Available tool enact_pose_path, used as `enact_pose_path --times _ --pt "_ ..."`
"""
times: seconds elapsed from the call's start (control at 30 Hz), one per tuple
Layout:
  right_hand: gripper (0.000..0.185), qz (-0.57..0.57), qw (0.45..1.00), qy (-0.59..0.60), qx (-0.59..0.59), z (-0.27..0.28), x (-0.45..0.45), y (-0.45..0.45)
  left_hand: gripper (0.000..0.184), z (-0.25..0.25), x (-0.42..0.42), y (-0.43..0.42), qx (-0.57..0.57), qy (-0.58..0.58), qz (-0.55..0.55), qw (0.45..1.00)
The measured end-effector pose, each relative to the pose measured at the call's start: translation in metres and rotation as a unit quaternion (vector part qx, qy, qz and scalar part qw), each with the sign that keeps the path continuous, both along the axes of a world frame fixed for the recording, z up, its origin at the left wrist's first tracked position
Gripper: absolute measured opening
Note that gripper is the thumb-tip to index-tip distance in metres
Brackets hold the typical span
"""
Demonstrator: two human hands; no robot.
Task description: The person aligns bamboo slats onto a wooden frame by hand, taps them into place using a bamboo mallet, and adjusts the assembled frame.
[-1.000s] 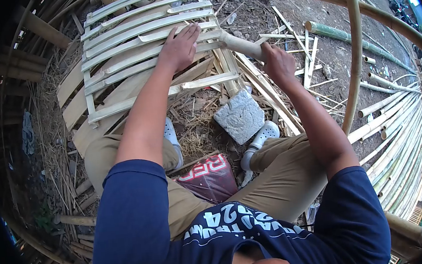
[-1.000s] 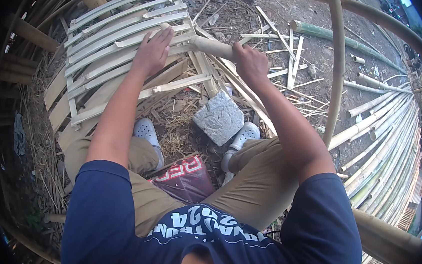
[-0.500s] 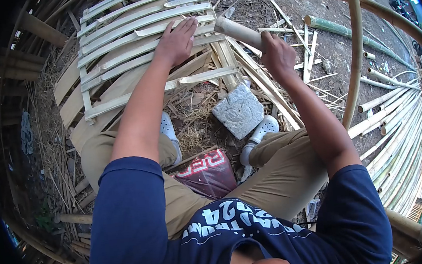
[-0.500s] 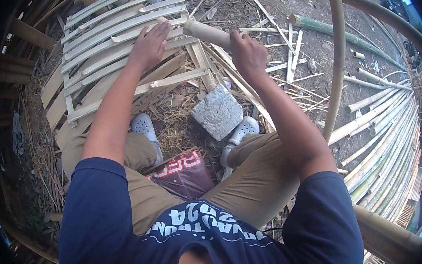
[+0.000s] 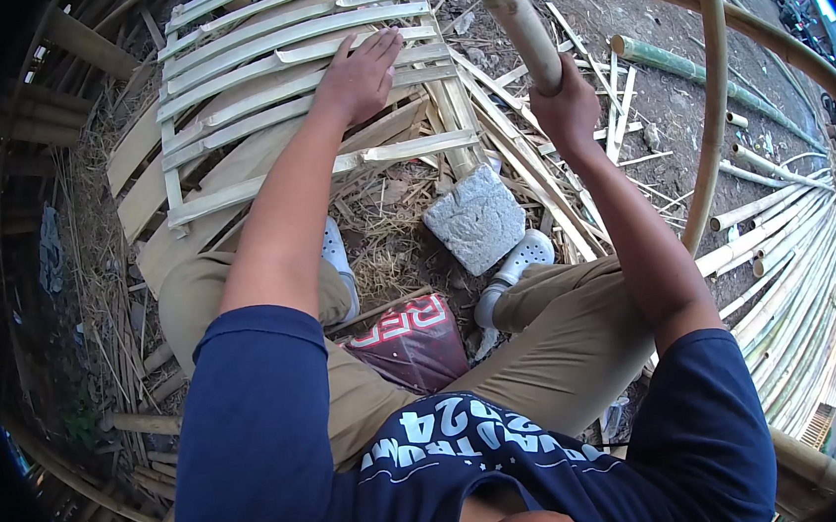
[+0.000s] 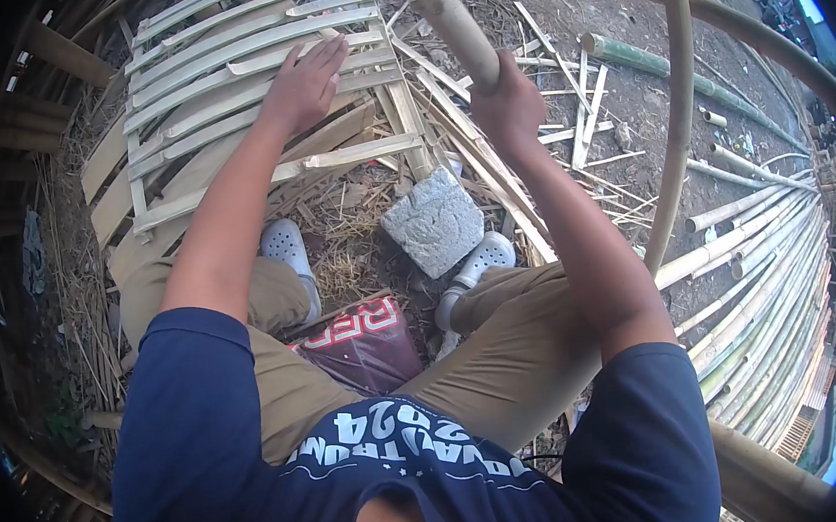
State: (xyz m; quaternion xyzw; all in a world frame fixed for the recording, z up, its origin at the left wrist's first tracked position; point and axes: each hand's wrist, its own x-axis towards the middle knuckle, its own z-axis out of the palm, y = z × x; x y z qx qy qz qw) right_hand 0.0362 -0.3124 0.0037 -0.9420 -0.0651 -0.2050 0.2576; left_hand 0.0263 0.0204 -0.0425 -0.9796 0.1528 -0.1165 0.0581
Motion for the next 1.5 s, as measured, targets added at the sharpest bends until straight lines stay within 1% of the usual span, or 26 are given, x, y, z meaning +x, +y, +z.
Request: enact_pose_path --times 0.03,0.1,0.13,0.23,0.27,0.37,0.47,0.57,0.6,0.7,0.73,0.77,0.83,0.93,0.97,1.03,1.17,1.3,1.33,1.4,1.43,1.5 --pt "0.026 0.103 0.978 0.027 -0.178 0.002 0.006 -0.010 0.064 -0.003 0.000 0.000 -0.006 -0.004 -0.003 1.000" --pt "0.022 0.089 0.966 0.060 -0.233 -0.015 0.005 -0.006 0.064 -0.001 0.003 -0.001 -0.015 -0.006 -0.005 1.000" --pt "0.026 0.090 0.964 0.047 -0.246 -0.016 0.008 -0.008 0.064 0.000 0.004 -0.001 -0.017 0.001 -0.004 1.000" --pt "0.031 0.088 0.975 0.039 -0.199 -0.010 0.008 -0.010 0.064 0.004 0.002 -0.001 -0.012 0.006 0.000 1.000" --pt "0.033 0.086 0.982 0.023 -0.164 -0.011 0.005 -0.011 0.064 0.004 0.001 -0.002 -0.007 0.007 0.000 1.000" --pt "0.034 0.091 0.976 0.037 -0.197 -0.010 0.009 -0.013 0.064 0.001 0.004 -0.001 -0.010 0.006 -0.002 1.000" --pt "0.034 0.128 0.960 0.053 -0.244 -0.018 0.013 -0.016 0.063 0.001 0.003 -0.001 0.005 0.004 -0.002 1.000" --pt "0.032 0.100 0.974 0.064 -0.190 -0.008 0.010 -0.012 0.063 0.004 0.002 -0.003 -0.019 0.010 0.002 1.000" --pt "0.029 0.066 0.992 0.046 -0.099 -0.001 0.004 -0.005 0.062 0.002 0.003 -0.002 -0.023 0.003 -0.004 1.000" --pt "0.017 0.127 0.982 -0.007 -0.140 -0.004 0.009 -0.010 0.061 -0.005 0.000 -0.002 -0.029 -0.003 -0.009 1.000" --pt "0.016 0.130 0.958 0.052 -0.251 -0.009 0.013 -0.011 0.062 -0.005 0.000 -0.002 -0.023 -0.003 -0.008 1.000" --pt "0.016 0.123 0.964 0.057 -0.229 -0.016 0.008 -0.009 0.062 -0.002 0.004 0.000 -0.014 -0.006 -0.008 1.000" --pt "0.018 0.129 0.967 0.066 -0.212 -0.013 0.006 -0.007 0.062 0.000 0.002 -0.001 -0.012 -0.005 -0.011 1.000" --pt "0.021 0.104 0.975 0.075 -0.180 -0.001 -0.002 -0.003 0.061 0.000 0.003 0.000 -0.018 -0.004 -0.007 1.000" --pt "0.023 0.092 0.976 0.098 -0.171 0.003 -0.004 -0.001 0.061 -0.001 0.004 0.000 -0.020 -0.001 -0.005 1.000" --pt "0.044 0.062 0.967 0.150 -0.197 -0.004 0.004 -0.003 0.060 0.001 0.002 -0.002 -0.024 0.006 -0.001 1.000" --pt "0.045 0.064 0.959 0.174 -0.213 -0.013 0.008 -0.005 0.061 0.002 0.002 -0.002 -0.019 0.006 0.000 1.000" --pt "0.041 0.080 0.958 0.166 -0.218 -0.013 0.010 -0.004 0.061 0.001 0.003 -0.002 -0.039 0.011 0.002 0.999" --pt "0.040 0.085 0.961 0.155 -0.211 -0.013 0.010 -0.003 0.058 0.000 0.002 -0.002 -0.058 -0.012 -0.001 0.998" --pt "0.029 0.112 0.966 0.120 -0.200 -0.013 0.010 -0.004 0.054 0.000 -0.003 -0.003 -0.097 -0.060 -0.007 0.993" --pt "0.023 0.125 0.968 0.103 -0.194 -0.012 0.009 -0.003 0.047 0.002 -0.006 -0.003 -0.115 -0.080 -0.001 0.990" --pt "0.024 0.124 0.967 0.107 -0.194 -0.006 0.009 0.001 0.033 0.007 -0.011 -0.001 -0.149 -0.120 0.011 0.981"
